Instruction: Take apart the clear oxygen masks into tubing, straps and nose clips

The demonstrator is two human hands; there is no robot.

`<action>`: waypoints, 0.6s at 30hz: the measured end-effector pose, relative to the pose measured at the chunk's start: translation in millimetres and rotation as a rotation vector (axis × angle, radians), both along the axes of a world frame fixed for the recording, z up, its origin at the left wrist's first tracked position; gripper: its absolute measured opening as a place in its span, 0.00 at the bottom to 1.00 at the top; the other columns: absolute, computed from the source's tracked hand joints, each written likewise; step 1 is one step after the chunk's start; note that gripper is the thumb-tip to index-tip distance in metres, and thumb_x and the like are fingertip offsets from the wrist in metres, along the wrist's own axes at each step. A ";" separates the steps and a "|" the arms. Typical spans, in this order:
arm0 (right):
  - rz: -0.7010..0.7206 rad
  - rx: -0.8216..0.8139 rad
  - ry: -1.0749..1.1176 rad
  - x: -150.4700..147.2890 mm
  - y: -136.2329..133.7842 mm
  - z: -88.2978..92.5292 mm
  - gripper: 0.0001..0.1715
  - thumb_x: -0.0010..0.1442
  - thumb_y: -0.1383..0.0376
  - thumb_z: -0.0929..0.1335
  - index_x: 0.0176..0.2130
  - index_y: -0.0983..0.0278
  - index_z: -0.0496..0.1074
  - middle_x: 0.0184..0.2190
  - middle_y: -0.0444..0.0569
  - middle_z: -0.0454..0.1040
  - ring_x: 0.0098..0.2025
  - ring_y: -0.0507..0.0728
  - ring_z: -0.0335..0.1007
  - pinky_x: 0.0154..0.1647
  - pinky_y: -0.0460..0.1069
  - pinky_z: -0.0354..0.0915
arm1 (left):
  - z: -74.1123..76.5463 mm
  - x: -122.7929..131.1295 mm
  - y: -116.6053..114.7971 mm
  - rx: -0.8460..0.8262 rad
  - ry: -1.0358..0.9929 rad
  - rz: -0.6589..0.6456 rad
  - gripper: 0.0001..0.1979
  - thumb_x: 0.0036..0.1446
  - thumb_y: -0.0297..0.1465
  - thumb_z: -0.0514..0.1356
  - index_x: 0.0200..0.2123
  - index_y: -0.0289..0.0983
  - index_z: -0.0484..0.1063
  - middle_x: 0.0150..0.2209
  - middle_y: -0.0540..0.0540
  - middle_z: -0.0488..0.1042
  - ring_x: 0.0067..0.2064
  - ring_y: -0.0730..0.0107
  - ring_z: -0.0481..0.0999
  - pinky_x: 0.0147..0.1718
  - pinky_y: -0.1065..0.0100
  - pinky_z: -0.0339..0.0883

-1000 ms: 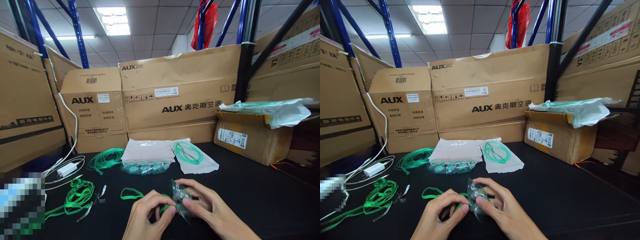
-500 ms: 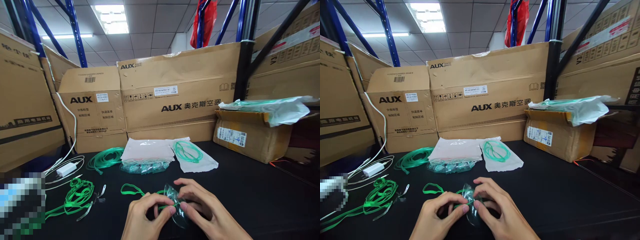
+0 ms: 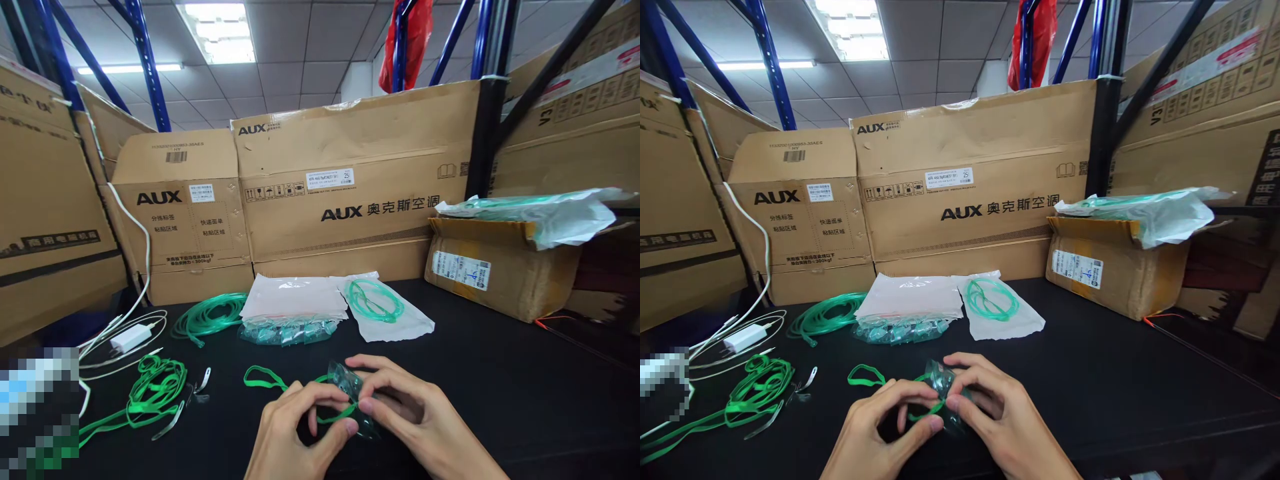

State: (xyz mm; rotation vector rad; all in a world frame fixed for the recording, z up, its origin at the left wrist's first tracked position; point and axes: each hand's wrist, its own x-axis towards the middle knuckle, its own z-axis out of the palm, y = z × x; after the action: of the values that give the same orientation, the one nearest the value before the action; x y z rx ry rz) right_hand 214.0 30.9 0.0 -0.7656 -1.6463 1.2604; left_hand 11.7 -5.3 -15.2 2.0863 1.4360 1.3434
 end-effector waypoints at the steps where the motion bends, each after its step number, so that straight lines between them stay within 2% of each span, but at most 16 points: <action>1: 0.004 -0.018 0.014 0.0 -0.3 1.3 0.15 0.62 0.51 0.76 0.32 0.58 0.80 0.58 0.50 0.75 0.60 0.63 0.75 0.59 0.50 0.71 | 0.2 0.4 -0.2 0.004 0.007 -0.003 0.09 0.59 0.31 0.70 0.42 0.49 0.82 0.36 0.57 0.86 0.27 0.69 0.73 0.44 0.62 0.73; 3: 0.003 -0.033 0.022 0.1 -0.7 3.3 0.16 0.61 0.50 0.76 0.32 0.59 0.80 0.58 0.51 0.75 0.59 0.63 0.76 0.59 0.51 0.72 | -0.7 1.1 -0.2 0.023 0.015 0.002 0.07 0.61 0.32 0.68 0.42 0.50 0.81 0.36 0.58 0.87 0.26 0.68 0.72 0.45 0.60 0.73; 8: -0.016 -0.009 0.004 0.9 -1.6 2.6 0.18 0.61 0.48 0.76 0.32 0.59 0.80 0.57 0.52 0.76 0.59 0.63 0.76 0.59 0.51 0.72 | -6.5 2.4 0.9 0.061 0.020 0.021 0.08 0.63 0.31 0.66 0.44 0.52 0.79 0.34 0.61 0.85 0.25 0.69 0.71 0.57 0.50 0.68; 13: -0.039 0.046 -0.014 -2.1 -5.1 -2.2 0.17 0.62 0.49 0.75 0.34 0.59 0.80 0.57 0.52 0.76 0.60 0.62 0.76 0.60 0.51 0.72 | -6.0 6.0 -2.5 0.153 0.091 0.078 0.21 0.57 0.28 0.68 0.52 0.52 0.76 0.37 0.57 0.85 0.27 0.66 0.73 0.50 0.51 0.71; 15: -0.039 0.062 -0.027 -4.7 -7.0 -3.9 0.14 0.64 0.51 0.75 0.35 0.58 0.80 0.57 0.51 0.76 0.61 0.62 0.75 0.60 0.50 0.72 | -3.5 7.5 -4.7 0.191 0.149 0.084 0.19 0.56 0.27 0.68 0.50 0.51 0.77 0.37 0.56 0.85 0.28 0.65 0.73 0.47 0.53 0.72; 18: -0.026 0.077 -0.025 -7.9 -8.8 -5.4 0.13 0.65 0.52 0.74 0.35 0.57 0.80 0.56 0.50 0.78 0.60 0.61 0.76 0.59 0.49 0.73 | 0.7 8.5 -7.1 0.183 0.206 0.064 0.12 0.58 0.27 0.66 0.44 0.49 0.77 0.35 0.56 0.84 0.29 0.65 0.74 0.44 0.54 0.72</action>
State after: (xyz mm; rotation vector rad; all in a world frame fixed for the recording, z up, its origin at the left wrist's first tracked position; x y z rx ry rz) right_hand 206.1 22.0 -5.4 -0.7557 -1.6897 1.1669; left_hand 20.3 -12.4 -14.5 2.3755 1.5226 1.3632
